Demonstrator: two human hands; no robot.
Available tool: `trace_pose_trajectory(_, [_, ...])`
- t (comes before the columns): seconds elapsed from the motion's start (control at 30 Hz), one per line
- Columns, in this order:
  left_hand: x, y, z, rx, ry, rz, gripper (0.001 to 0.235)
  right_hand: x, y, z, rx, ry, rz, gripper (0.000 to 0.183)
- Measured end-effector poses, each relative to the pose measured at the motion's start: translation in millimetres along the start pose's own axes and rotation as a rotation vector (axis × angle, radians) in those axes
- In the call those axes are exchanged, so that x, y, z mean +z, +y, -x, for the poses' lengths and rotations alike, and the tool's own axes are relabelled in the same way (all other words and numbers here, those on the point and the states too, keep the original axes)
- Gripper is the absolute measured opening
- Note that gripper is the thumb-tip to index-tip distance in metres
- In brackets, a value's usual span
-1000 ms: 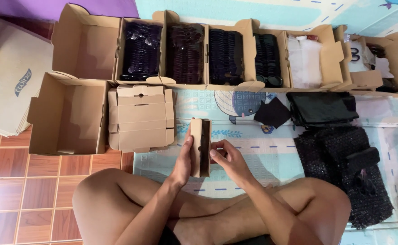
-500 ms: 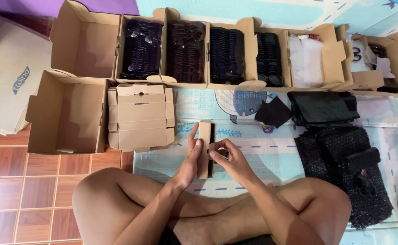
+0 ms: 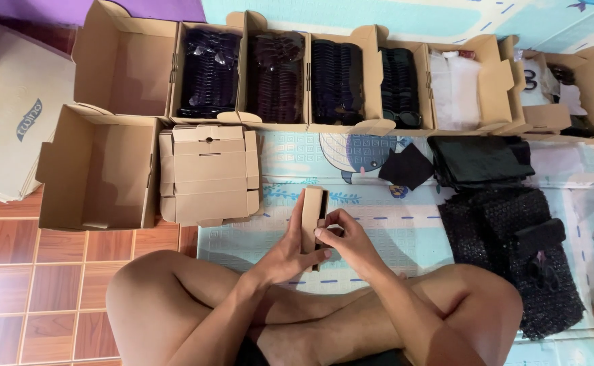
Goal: The person assembles a small cardboard box, places a pair of sunglasses inside, and closes it. They then wrap the box in black bubble wrap and place it into a black plastic shipping bag, folding the top to seal it.
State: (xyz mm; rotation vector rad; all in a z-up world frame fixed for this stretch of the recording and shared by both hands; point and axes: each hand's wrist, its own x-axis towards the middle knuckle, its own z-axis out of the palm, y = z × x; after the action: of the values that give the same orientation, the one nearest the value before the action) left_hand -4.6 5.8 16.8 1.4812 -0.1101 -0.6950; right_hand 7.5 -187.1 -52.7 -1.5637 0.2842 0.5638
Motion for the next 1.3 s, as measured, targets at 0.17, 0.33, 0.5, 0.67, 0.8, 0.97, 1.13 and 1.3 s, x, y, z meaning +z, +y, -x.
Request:
trace_pose_trajectory(0.17, [-6.9,-25.0,-12.3,-0.046,-0.003,0.064,0.108,6.4,-26.7,10.4,-0.084,0.012,0.120,0.069])
trace_pose_trajectory(0.33, [-11.2,-24.6,-12.7,-0.060,-0.149,0.217,0.104,-10.7,-57.4,18.0,-0.185,-0.126,0.226,0.099])
trace_pose_trajectory(0.5, [-22.9,-19.8,-12.1,-0.051,-0.327,-0.003,0.086,-30.4,-49.1,12.7,-0.221,-0.248,0.348,0.055])
trace_pose_trajectory(0.67, [-29.0,-38.1,-15.2,-0.046,-0.035,-0.116,0.052,-31.4,-41.8,5.6,-0.242,-0.078,0.300,0.037])
trace_pose_trajectory(0.8, [-27.7,-37.3,-11.1,-0.028,0.027,-0.146,0.049,-28.3,-38.2,2.4,-0.235,0.004,0.256,0.034])
trace_pose_trajectory(0.97, [-22.1,-35.0,-10.5,-0.007,0.031,-0.193,0.048,-30.8,-16.3,-2.6,-0.228,0.020,0.306,0.033])
trace_pose_trajectory(1.13, [-18.7,-51.6,-15.2,0.008,-0.036,-0.320,0.048,-19.5,-36.0,11.5,-0.211,0.016,0.389,0.036])
trace_pose_trajectory(1.3, [-6.4,-40.1,-4.3,0.066,0.017,-0.409,0.040,-12.0,-54.1,17.0,-0.292,-0.045,0.285,0.021])
